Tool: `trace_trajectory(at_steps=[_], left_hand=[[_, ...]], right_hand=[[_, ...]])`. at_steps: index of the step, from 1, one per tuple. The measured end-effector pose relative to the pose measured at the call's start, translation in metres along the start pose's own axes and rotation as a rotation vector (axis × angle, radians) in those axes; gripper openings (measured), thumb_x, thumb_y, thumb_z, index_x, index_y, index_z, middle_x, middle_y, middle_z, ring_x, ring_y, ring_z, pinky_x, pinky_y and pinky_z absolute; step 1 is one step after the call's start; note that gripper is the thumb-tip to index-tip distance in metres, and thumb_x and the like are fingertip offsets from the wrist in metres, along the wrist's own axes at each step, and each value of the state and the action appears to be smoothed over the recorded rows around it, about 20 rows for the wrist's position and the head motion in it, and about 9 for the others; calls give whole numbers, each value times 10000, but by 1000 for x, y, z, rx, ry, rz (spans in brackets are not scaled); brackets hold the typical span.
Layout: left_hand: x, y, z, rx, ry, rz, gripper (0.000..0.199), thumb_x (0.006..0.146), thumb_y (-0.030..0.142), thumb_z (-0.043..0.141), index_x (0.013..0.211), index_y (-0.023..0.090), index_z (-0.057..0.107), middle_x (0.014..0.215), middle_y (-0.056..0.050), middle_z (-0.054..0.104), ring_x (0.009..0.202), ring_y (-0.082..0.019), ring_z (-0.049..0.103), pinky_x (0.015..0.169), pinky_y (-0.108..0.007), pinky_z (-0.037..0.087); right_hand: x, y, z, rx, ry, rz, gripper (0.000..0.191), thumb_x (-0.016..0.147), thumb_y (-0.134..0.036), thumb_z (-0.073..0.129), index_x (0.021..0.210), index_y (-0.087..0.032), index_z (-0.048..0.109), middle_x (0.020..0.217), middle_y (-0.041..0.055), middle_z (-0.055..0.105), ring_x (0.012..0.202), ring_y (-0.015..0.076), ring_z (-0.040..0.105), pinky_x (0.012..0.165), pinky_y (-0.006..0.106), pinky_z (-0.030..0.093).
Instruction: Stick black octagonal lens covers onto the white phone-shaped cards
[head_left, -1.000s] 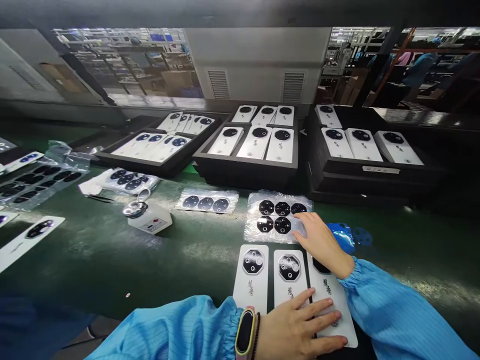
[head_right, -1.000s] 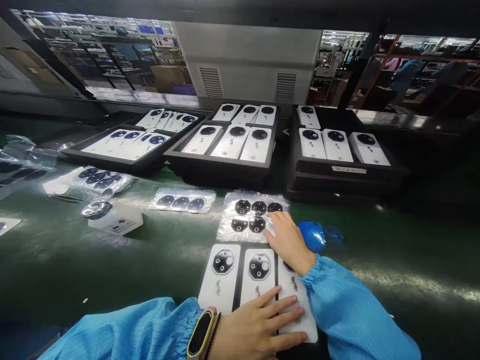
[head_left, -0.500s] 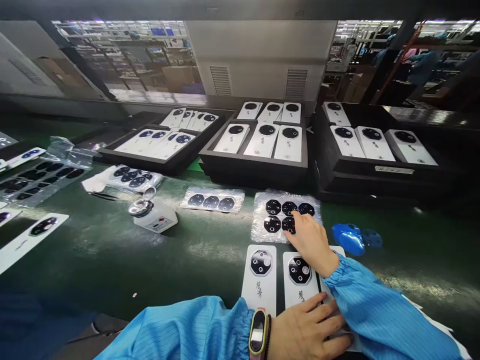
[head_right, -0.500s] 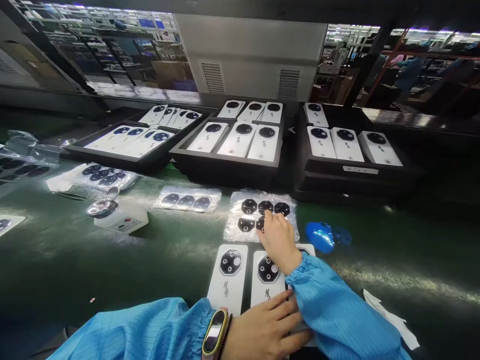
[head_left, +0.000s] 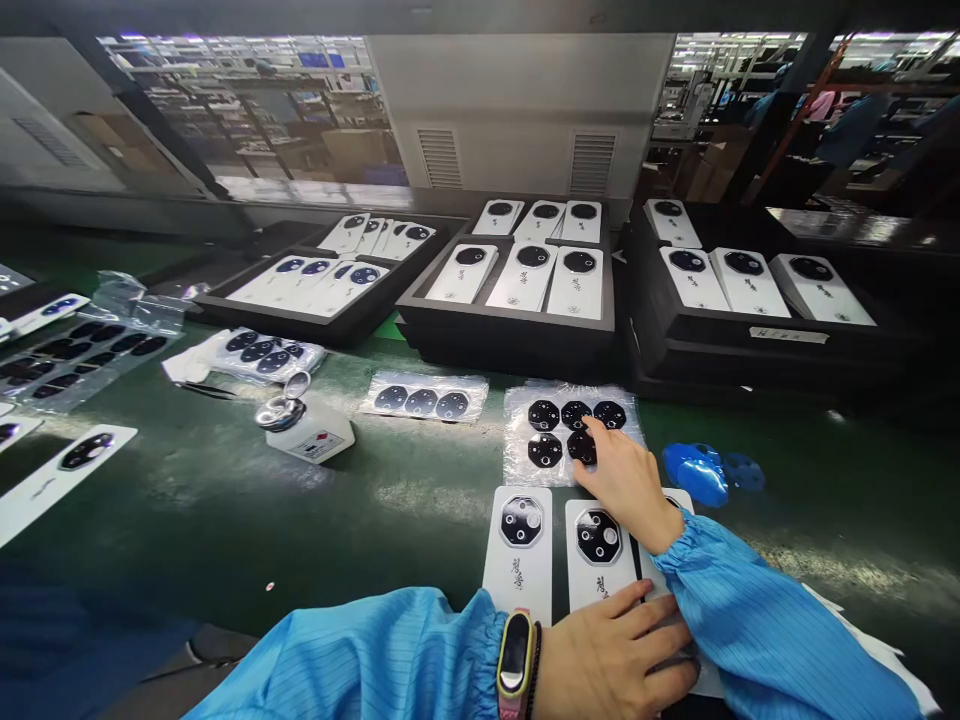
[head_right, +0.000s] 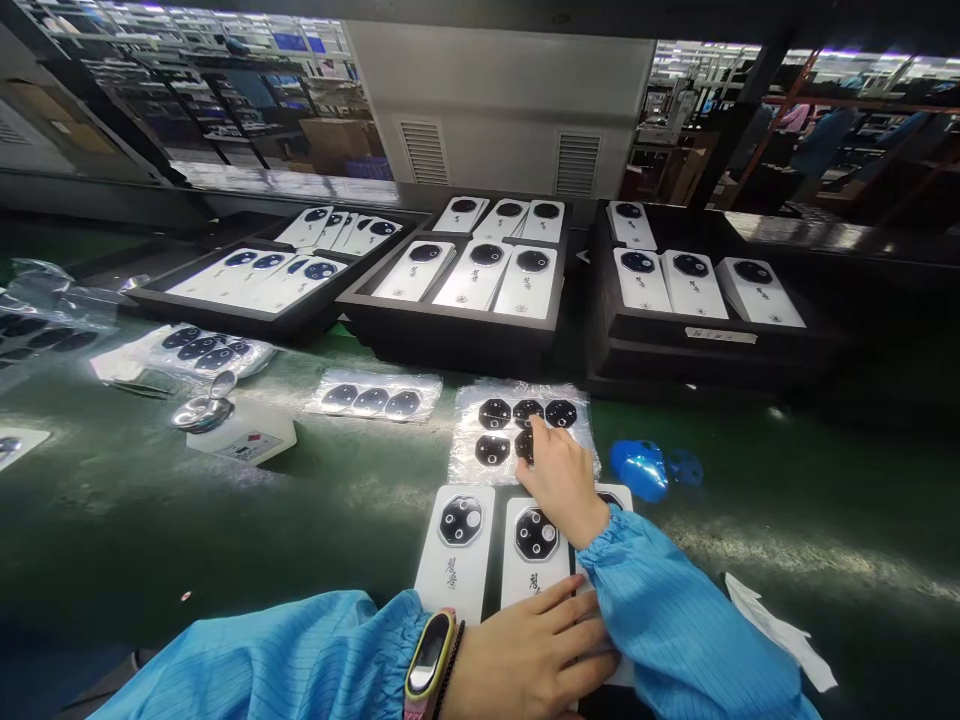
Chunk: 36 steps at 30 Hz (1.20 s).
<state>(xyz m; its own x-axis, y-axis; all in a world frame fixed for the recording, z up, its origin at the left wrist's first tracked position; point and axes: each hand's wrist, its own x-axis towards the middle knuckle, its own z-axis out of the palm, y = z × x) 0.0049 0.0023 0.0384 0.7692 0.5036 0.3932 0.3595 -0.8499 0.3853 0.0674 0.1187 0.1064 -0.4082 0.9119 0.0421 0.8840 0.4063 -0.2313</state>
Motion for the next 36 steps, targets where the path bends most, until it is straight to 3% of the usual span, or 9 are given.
trace_trajectory(at_steps=[6, 10, 17, 24, 27, 29, 31, 33, 36], left_hand=[[5, 3, -11, -33, -12, -4, 279, 861, 291, 575, 1034, 95, 671, 1166, -166, 647, 1146, -330, 570, 1069, -396, 402], [5, 4, -21, 118, -14, 28, 296, 893, 356, 544, 1006, 121, 685, 1147, -119, 657, 1158, -278, 556, 1033, -360, 433], [3, 2, -36, 376, -79, 129, 354, 912, 452, 485, 1083, 192, 653, 1219, -42, 610, 1211, -210, 485, 1062, -318, 356], [1, 1, -28, 329, -51, 108, 378, 889, 486, 530, 1067, 179, 659, 1219, -46, 626, 1219, -213, 495, 1059, -315, 373], [1, 4, -32, 165, -96, 53, 304, 914, 375, 533, 1072, 141, 646, 1219, -48, 628, 1257, -191, 465, 1125, -297, 300], [2, 5, -40, -52, -109, -24, 258, 921, 240, 527, 1117, 95, 611, 1224, -69, 622, 1271, -174, 453, 1154, -287, 248], [1, 3, -52, -339, -71, -190, 268, 909, 150, 504, 1157, 82, 580, 1179, -91, 642, 1186, -172, 533, 1101, -289, 339], [1, -3, -67, -667, 14, -474, 233, 877, 169, 514, 1082, 116, 610, 997, -81, 698, 959, -180, 646, 906, -296, 493], [-1, -22, -85, -1009, 147, -850, 219, 820, 359, 522, 803, 154, 596, 588, 3, 612, 568, -144, 614, 591, -251, 495]], right_hand=[[1, 7, 1, 91, -5, -35, 467, 760, -93, 556, 1225, -122, 526, 1025, 96, 666, 980, 250, 605, 773, 329, 491], [5, 11, 3, 144, -11, -48, 474, 729, -97, 596, 1196, -135, 529, 1049, 88, 650, 1015, 249, 586, 846, 355, 486], [7, 14, 6, 197, -8, -15, 456, 702, -133, 653, 1139, -156, 524, 1041, 109, 639, 1026, 290, 564, 850, 412, 477], [11, 18, 4, 268, -60, -5, 440, 659, -106, 631, 1081, -152, 515, 996, 88, 612, 988, 269, 561, 857, 405, 473], [9, 21, 0, 300, -86, -29, 466, 647, -89, 612, 1095, -157, 502, 1010, 83, 594, 992, 257, 564, 860, 391, 480], [6, 26, -4, 321, -107, -51, 487, 646, -84, 606, 1114, -155, 493, 1022, 84, 585, 972, 244, 577, 844, 376, 496], [0, 33, -10, 339, -130, -76, 519, 648, -85, 608, 1146, -156, 481, 1026, 79, 582, 945, 232, 589, 839, 367, 506], [-9, 42, -17, 382, -141, -136, 571, 662, -108, 613, 1207, -170, 453, 1041, 72, 580, 935, 225, 595, 847, 370, 514], [-24, 54, -26, 482, -137, -272, 620, 717, -175, 602, 1299, -211, 394, 1096, 69, 574, 946, 223, 603, 846, 381, 529]])
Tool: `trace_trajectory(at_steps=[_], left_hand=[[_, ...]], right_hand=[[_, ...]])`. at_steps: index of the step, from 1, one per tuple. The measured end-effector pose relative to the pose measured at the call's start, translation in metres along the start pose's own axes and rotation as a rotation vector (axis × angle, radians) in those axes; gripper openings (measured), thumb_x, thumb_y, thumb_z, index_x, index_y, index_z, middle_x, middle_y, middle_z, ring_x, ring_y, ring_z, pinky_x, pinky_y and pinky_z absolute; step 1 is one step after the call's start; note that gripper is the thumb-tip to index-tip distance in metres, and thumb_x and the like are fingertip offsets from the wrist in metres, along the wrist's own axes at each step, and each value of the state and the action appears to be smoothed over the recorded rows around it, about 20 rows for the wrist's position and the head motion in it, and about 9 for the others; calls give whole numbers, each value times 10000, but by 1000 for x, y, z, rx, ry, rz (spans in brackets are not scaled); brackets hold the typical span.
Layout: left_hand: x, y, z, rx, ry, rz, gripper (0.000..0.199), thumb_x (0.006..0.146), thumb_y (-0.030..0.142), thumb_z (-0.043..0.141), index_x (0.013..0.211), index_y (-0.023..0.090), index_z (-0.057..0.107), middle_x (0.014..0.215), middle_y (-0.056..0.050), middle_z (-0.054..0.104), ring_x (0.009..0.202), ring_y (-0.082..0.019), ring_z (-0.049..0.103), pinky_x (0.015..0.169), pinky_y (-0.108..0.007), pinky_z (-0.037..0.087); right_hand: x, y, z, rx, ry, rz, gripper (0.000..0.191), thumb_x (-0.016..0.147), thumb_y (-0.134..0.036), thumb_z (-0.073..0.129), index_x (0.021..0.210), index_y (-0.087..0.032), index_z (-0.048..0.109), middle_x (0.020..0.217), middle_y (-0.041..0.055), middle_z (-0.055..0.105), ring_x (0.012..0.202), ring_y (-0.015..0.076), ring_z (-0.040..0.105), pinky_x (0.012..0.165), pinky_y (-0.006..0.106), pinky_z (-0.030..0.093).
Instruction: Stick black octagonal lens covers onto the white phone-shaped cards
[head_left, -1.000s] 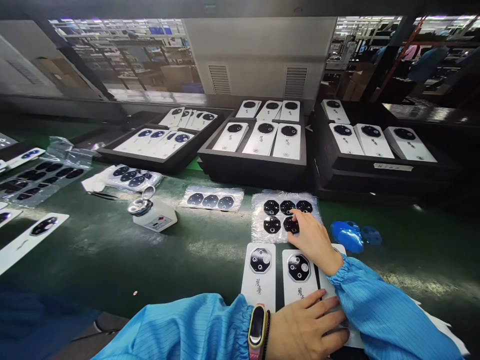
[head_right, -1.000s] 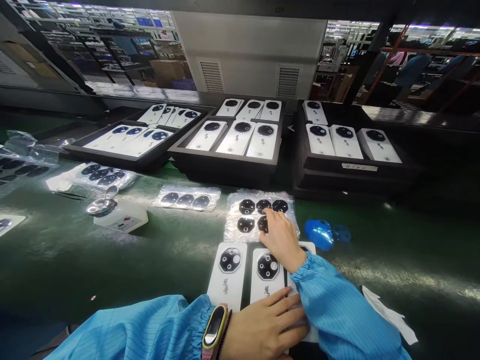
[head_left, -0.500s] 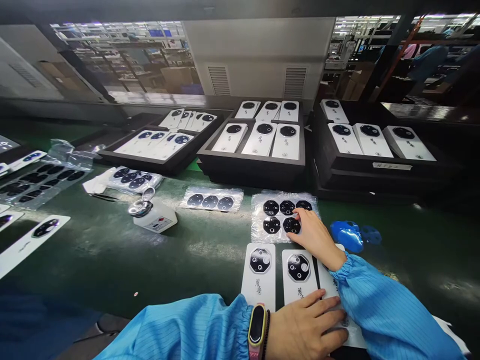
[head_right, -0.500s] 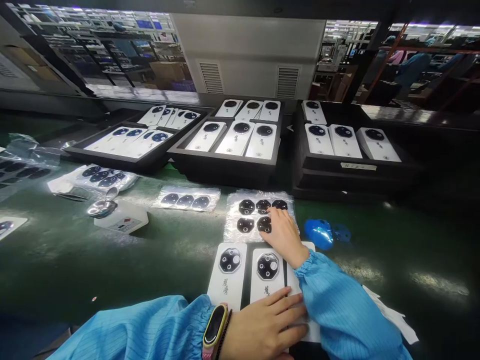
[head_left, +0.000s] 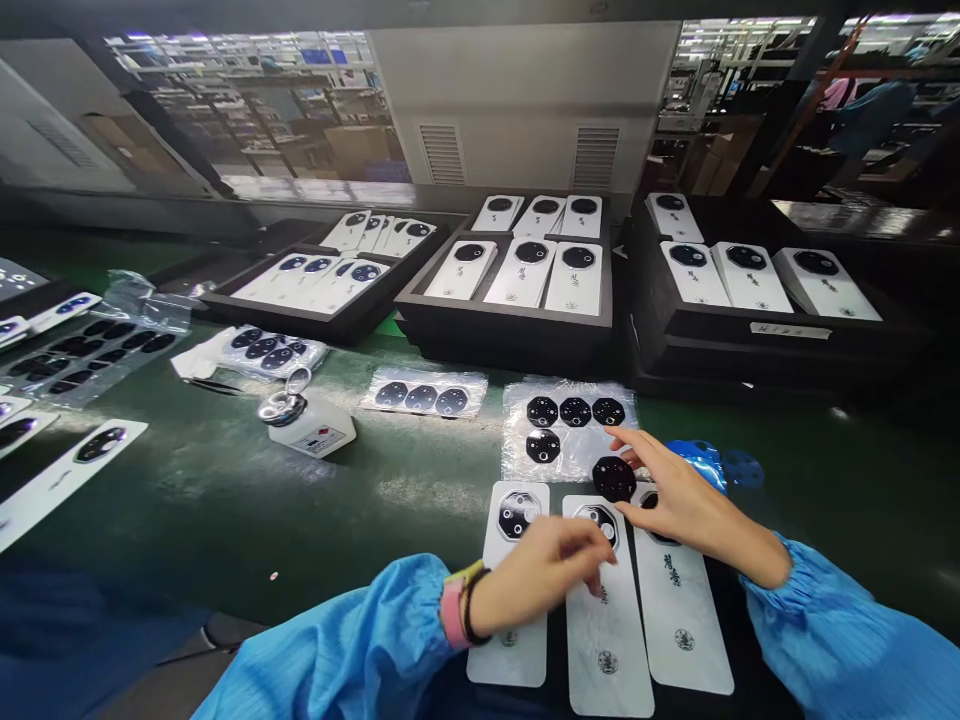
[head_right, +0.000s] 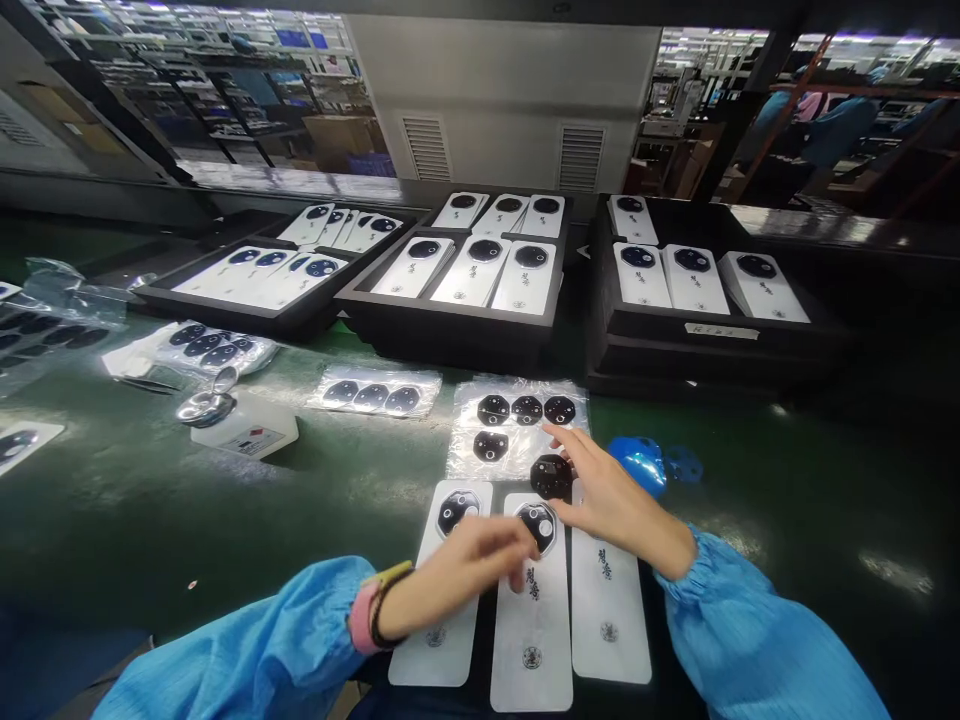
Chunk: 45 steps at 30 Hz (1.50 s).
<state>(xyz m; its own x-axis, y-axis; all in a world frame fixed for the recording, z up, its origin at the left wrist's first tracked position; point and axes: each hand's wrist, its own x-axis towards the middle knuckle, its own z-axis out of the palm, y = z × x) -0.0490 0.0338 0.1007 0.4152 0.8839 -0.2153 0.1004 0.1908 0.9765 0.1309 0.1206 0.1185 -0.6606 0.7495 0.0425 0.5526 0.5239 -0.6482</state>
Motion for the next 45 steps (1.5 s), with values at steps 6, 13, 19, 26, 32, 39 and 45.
trace_trajectory(at_steps=[6, 13, 19, 26, 32, 39, 45], left_hand=[[11, 9, -24, -150, 88, -129, 388, 717, 552, 573, 807, 181, 505, 383, 93, 444, 318, -89, 408, 379, -187, 351], [14, 13, -18, -137, 124, -159, 317, 655, 460, 627, 662, 164, 513, 436, 61, 501, 349, -68, 458, 399, -166, 350], [15, 10, -15, -113, 147, -161, 325, 652, 477, 601, 671, 168, 502, 465, 56, 500, 354, -75, 461, 390, -178, 355], [15, 8, -15, 2, 110, -122, 307, 737, 486, 504, 702, 182, 472, 493, 48, 485, 385, -90, 460, 419, -196, 364], [-2, 1, -1, 445, 95, 109, 217, 854, 288, 520, 683, 157, 548, 589, -12, 546, 545, -143, 498, 528, -246, 386], [-23, -24, 32, 1337, 6, 949, 254, 939, 116, 406, 1045, 51, 628, 1050, -90, 666, 1006, -217, 583, 938, -325, 430], [-24, -25, 23, 1360, -5, 992, 295, 936, 112, 377, 1002, 81, 663, 1012, -72, 691, 981, -201, 608, 949, -325, 423]], right_hand=[[-22, -7, -6, 38, -81, -161, 590, 816, -182, 529, 1366, -301, 350, 1181, 39, 587, 1056, 212, 595, 902, 374, 527], [-26, -9, -2, 36, -98, -267, 578, 839, -146, 486, 1390, -274, 366, 1287, 55, 560, 1183, 217, 531, 962, 390, 495], [-18, -8, -6, 184, 49, 67, 304, 803, -327, 534, 1075, -223, 622, 979, 57, 696, 910, 235, 652, 812, 392, 544], [-7, -6, -4, 346, 8, 255, 211, 706, -389, 552, 713, -203, 650, 721, 35, 677, 552, 164, 568, 512, 294, 461], [-8, 4, 3, 447, 47, 331, 252, 659, -400, 571, 744, -186, 673, 669, 40, 677, 610, 193, 601, 570, 310, 467], [-10, 6, 16, 394, 57, 349, 247, 675, -373, 567, 751, -199, 726, 712, 43, 710, 517, 170, 523, 526, 310, 415], [-15, 4, 22, 402, 74, 364, 249, 703, -368, 568, 754, -196, 739, 622, 40, 671, 553, 195, 563, 533, 311, 437]])
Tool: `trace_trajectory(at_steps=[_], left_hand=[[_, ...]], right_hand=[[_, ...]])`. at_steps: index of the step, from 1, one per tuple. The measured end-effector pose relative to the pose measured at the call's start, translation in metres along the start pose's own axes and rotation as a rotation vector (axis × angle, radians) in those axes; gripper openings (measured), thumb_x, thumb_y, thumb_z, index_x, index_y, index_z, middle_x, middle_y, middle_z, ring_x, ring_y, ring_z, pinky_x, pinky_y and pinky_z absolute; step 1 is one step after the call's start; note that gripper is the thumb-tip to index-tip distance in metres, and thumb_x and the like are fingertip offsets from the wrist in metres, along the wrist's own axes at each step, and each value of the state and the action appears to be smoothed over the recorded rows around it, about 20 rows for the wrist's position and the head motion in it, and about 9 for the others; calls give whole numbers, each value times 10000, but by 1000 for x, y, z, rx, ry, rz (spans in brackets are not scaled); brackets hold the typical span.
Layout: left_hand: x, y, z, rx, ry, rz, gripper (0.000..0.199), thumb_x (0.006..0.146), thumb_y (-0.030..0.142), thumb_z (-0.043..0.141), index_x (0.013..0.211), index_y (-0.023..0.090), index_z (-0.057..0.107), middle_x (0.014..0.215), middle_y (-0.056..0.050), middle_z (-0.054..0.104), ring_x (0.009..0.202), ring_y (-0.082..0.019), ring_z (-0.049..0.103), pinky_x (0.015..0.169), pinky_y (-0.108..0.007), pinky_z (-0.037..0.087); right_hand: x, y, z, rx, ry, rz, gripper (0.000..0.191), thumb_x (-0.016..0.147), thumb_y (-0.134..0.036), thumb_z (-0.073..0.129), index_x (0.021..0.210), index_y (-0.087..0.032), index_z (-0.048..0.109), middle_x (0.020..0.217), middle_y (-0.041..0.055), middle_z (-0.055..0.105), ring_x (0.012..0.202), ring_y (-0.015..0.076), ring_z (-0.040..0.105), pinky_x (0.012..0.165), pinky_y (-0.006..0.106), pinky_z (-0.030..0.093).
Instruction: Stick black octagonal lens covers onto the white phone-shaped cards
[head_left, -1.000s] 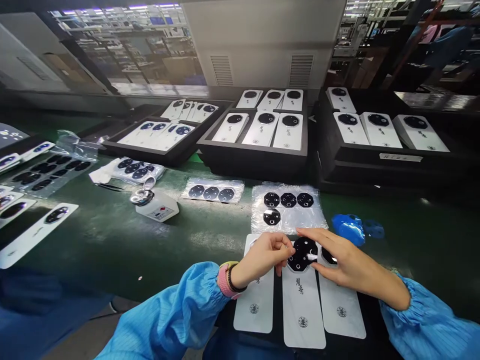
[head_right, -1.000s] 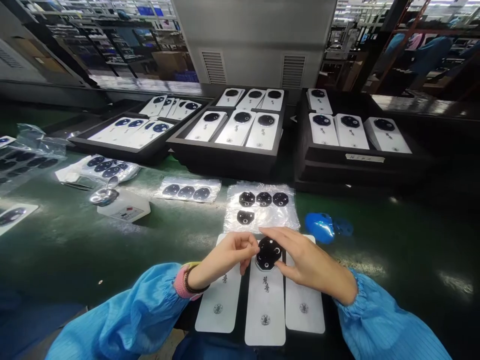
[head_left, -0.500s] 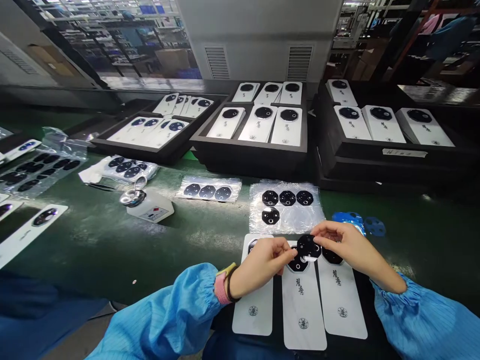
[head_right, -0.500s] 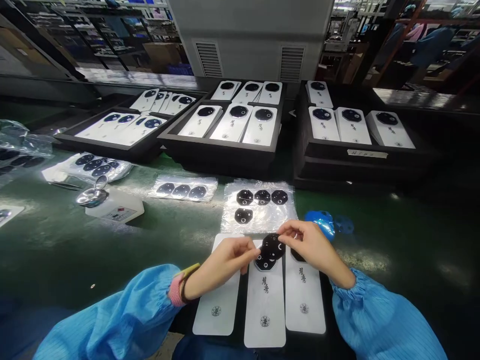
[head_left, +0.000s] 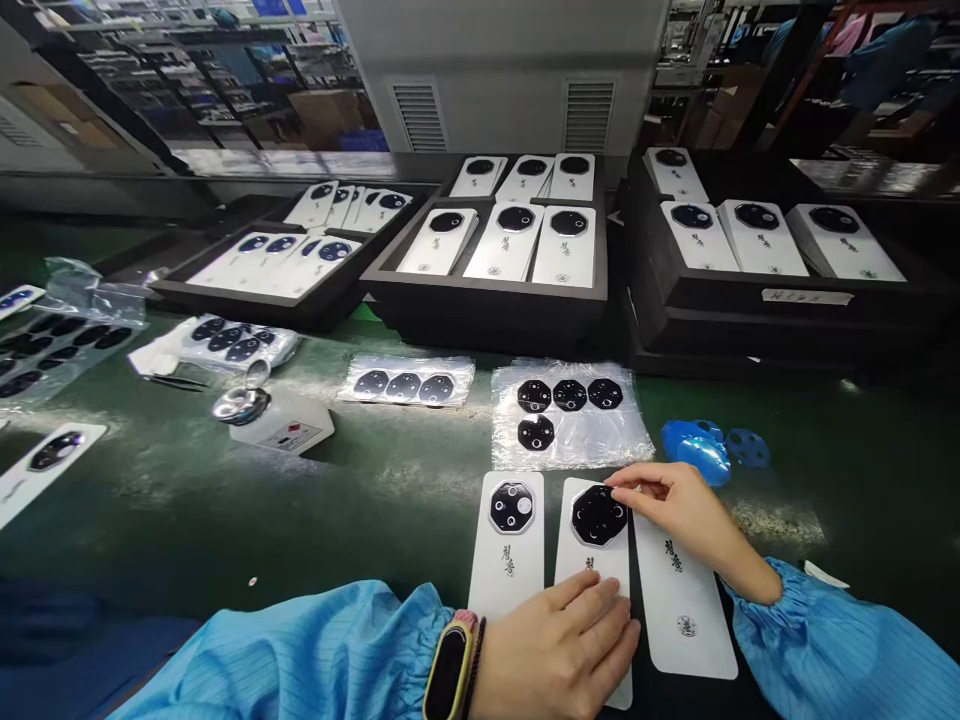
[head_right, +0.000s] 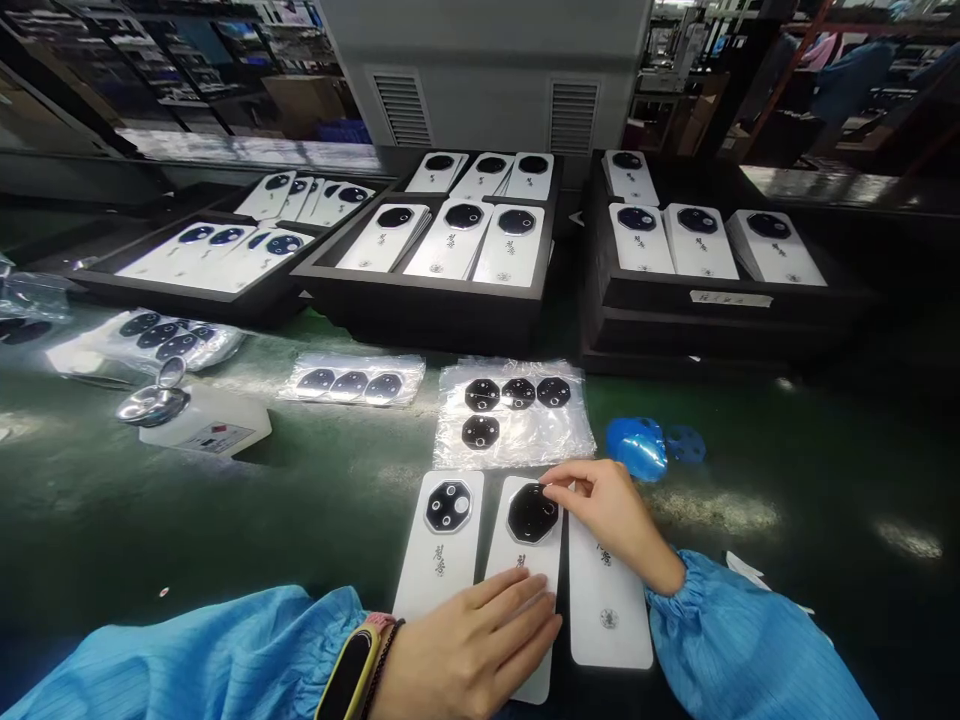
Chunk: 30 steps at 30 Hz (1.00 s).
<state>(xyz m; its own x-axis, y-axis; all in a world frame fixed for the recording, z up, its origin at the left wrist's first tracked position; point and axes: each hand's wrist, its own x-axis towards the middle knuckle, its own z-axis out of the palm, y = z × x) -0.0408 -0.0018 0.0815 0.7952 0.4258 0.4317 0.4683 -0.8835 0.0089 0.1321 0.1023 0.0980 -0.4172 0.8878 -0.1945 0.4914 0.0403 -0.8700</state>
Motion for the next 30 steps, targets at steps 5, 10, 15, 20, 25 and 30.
trace_trajectory(at_steps=[5, 10, 15, 20, 25, 30], left_hand=[[2, 4, -1, 223, -38, -94, 317, 889, 83, 362, 1047, 0, 624, 951, -148, 678, 867, -244, 627, 806, -355, 463], [0, 9, 2, 302, -93, -140, 278, 846, 64, 399, 999, -19, 615, 923, -181, 668, 805, -250, 635, 779, -376, 457], [-3, 6, 5, 316, -81, -117, 308, 853, 71, 371, 1000, -16, 627, 948, -179, 677, 808, -250, 641, 788, -368, 459], [-4, 3, 4, 324, -105, -78, 311, 847, 101, 397, 1016, -26, 624, 945, -195, 675, 784, -252, 638, 763, -375, 469], [-5, 2, 5, 329, -118, -58, 311, 849, 141, 436, 1031, -35, 616, 954, -209, 664, 791, -254, 631, 762, -382, 468], [-5, 3, 6, 330, -115, -66, 314, 847, 138, 429, 1028, -37, 615, 954, -209, 667, 806, -256, 632, 770, -379, 466]], right_hand=[[-2, 4, 7, 5, 56, 24, 239, 674, -373, 591, 731, -193, 737, 518, 13, 592, 482, 170, 500, 490, 294, 416], [-6, 2, 14, -16, 90, -1, 232, 699, -357, 576, 742, -202, 743, 503, 4, 574, 454, 154, 456, 440, 274, 386], [-10, 3, 18, -45, 95, -18, 234, 715, -347, 552, 738, -213, 742, 465, -12, 547, 430, 148, 444, 437, 271, 383], [-10, 4, 19, -57, 117, -24, 239, 726, -360, 550, 734, -206, 733, 458, -11, 554, 423, 149, 466, 426, 270, 400], [-11, 4, 19, -92, 105, -47, 248, 777, -367, 536, 769, -221, 737, 508, 1, 619, 424, 156, 489, 431, 277, 437], [-13, 3, 19, -131, 122, -116, 219, 779, -291, 530, 802, -253, 744, 642, 5, 697, 445, 158, 500, 463, 289, 467]])
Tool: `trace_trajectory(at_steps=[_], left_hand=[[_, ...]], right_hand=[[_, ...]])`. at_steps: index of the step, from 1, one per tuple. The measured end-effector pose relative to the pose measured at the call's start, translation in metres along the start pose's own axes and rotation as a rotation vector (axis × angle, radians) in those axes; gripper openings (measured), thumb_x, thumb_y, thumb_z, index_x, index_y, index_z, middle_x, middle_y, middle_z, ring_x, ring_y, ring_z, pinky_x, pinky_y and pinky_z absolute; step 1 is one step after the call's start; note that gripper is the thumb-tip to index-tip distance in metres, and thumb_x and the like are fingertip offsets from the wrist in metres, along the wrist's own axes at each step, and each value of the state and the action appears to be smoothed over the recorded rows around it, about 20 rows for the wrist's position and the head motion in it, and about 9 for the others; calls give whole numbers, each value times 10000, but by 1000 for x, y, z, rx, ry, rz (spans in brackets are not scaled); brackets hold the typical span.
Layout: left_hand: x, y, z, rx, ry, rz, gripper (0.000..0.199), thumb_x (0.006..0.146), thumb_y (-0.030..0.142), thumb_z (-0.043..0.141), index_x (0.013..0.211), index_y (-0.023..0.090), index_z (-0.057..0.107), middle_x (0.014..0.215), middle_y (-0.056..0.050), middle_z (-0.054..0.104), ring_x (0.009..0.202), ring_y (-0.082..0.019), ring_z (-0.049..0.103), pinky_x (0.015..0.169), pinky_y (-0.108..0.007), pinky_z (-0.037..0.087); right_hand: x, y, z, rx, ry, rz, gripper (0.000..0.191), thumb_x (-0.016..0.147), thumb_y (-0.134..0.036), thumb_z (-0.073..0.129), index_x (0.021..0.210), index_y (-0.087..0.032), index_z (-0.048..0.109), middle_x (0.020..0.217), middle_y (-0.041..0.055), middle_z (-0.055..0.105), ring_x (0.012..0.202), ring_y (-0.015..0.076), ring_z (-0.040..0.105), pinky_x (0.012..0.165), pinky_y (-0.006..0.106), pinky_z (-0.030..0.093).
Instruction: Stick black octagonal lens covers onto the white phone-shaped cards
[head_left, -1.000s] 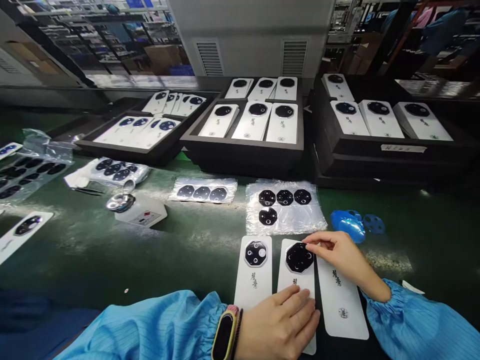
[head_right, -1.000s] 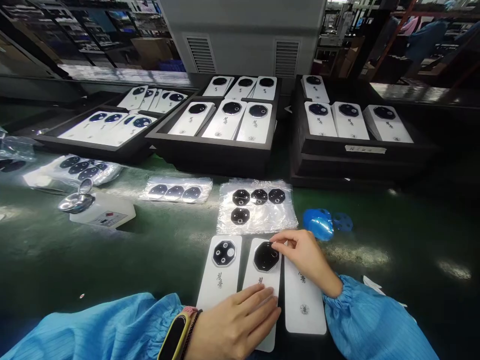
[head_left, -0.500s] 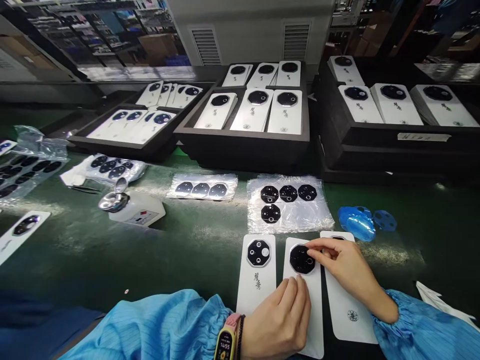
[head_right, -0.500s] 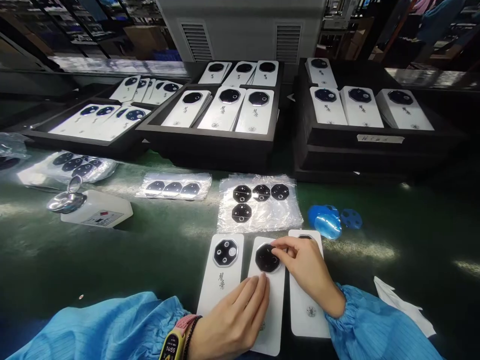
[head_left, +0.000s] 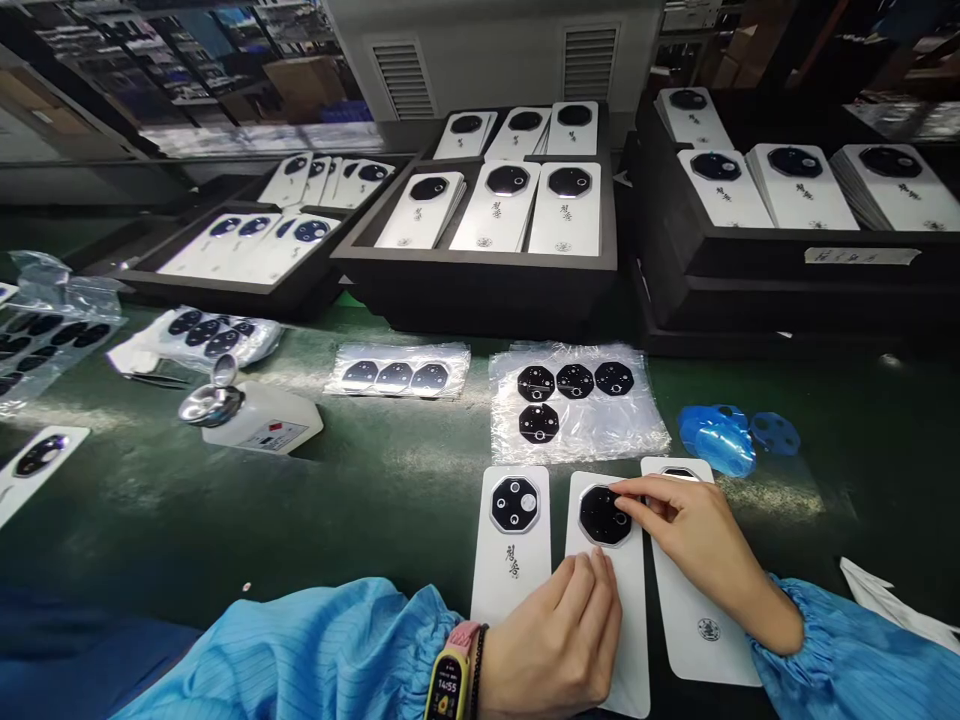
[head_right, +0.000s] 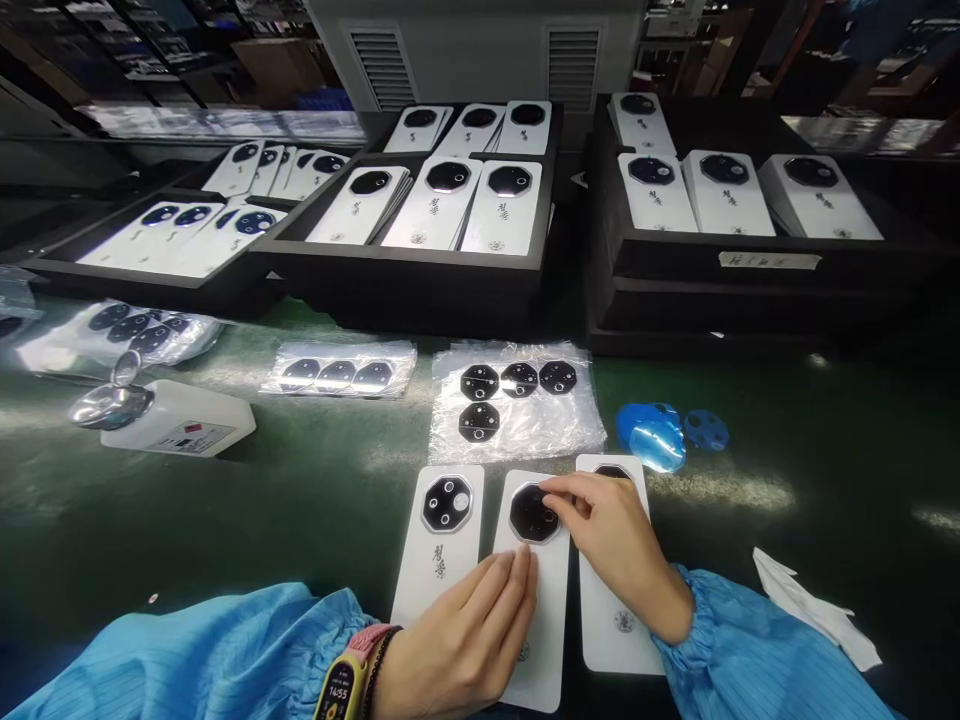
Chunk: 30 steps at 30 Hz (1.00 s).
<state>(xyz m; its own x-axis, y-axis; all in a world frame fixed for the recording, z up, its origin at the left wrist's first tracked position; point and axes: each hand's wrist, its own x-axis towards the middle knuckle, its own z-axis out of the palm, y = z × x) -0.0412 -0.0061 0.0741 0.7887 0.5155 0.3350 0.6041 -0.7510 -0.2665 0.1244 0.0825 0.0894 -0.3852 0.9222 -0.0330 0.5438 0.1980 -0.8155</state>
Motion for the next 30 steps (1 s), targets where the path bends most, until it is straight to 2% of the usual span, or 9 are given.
trace_trajectory(at_steps=[6, 11, 18, 30], left_hand=[[1, -1, 0, -4, 2, 6, 313, 847, 123, 419, 1025, -39, 620, 951, -203, 673, 804, -254, 638, 766, -375, 469], [2, -2, -1, 4, 28, -11, 316, 835, 71, 382, 991, -27, 639, 924, -182, 693, 796, -242, 652, 760, -346, 490], [3, -1, -1, 15, 23, 7, 296, 826, 92, 416, 985, -37, 630, 916, -189, 692, 798, -244, 660, 758, -345, 499], [4, -2, -2, 40, 8, 38, 284, 818, 105, 438, 976, -23, 637, 920, -176, 699, 770, -234, 667, 755, -348, 498]], right_hand=[[-1, 2, 0, -51, 16, -78, 202, 793, -236, 533, 785, -239, 735, 650, 9, 685, 476, 158, 540, 518, 287, 514], [-1, 2, 2, -72, 7, -109, 224, 815, -215, 511, 781, -256, 728, 765, 19, 702, 553, 168, 599, 526, 283, 526], [1, 1, 3, -62, 27, -154, 232, 810, -173, 516, 728, -246, 720, 718, 14, 675, 489, 143, 552, 489, 259, 518], [-2, 4, 5, -162, 67, -226, 245, 844, -147, 477, 774, -208, 704, 725, 18, 633, 576, 138, 598, 521, 236, 532]])
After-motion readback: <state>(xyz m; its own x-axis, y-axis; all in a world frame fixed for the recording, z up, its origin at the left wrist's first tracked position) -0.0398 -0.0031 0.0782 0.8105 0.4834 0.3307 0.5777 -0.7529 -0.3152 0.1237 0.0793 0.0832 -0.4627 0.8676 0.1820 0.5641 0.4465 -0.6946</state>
